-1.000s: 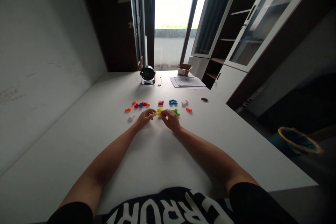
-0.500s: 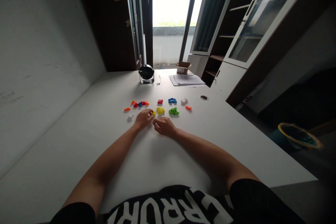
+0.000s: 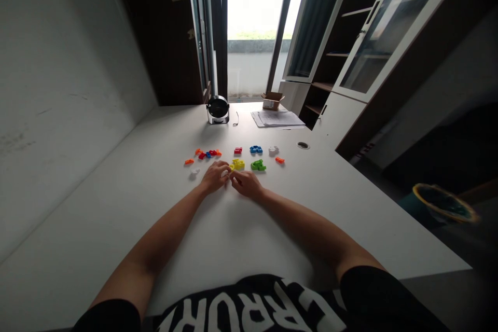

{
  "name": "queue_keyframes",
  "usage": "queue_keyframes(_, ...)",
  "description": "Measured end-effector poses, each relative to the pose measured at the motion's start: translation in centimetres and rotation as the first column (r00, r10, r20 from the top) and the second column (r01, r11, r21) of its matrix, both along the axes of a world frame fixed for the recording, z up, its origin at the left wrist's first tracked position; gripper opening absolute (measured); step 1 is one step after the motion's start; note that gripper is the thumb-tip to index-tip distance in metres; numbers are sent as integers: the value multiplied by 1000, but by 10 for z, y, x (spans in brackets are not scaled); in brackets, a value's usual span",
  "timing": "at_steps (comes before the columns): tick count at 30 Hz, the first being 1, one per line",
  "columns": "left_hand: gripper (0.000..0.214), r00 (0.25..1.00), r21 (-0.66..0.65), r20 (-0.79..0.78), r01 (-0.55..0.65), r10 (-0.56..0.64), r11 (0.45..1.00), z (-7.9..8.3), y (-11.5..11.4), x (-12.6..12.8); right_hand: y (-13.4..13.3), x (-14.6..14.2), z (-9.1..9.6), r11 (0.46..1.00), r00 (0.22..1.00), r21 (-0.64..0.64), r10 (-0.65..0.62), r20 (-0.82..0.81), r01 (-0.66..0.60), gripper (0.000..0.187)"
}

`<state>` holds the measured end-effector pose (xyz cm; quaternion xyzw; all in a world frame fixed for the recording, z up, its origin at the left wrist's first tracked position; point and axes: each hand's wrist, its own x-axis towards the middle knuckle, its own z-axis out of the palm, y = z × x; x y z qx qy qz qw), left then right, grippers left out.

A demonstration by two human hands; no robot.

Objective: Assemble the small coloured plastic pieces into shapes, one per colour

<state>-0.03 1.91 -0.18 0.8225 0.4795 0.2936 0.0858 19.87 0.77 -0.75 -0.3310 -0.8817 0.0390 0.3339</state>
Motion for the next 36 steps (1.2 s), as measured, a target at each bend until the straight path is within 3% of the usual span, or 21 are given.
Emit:
queue_keyframes(16, 32, 999, -19, -50, 13, -14, 1000, -2, -2, 2, 0, -1, 2, 1000, 1000, -17, -12, -23, 11, 13)
queue_keyframes(23, 35, 990, -7, -114, 86, -86, 996, 1, -3, 2, -1, 0, 4, 1000, 999, -17, -2, -34, 1, 13)
queue_keyframes(36, 41, 989, -1, -130, 66, -65, 998, 4, -5, 5, 1, -1, 2, 1000, 1000, -28, -8, -24, 7, 11)
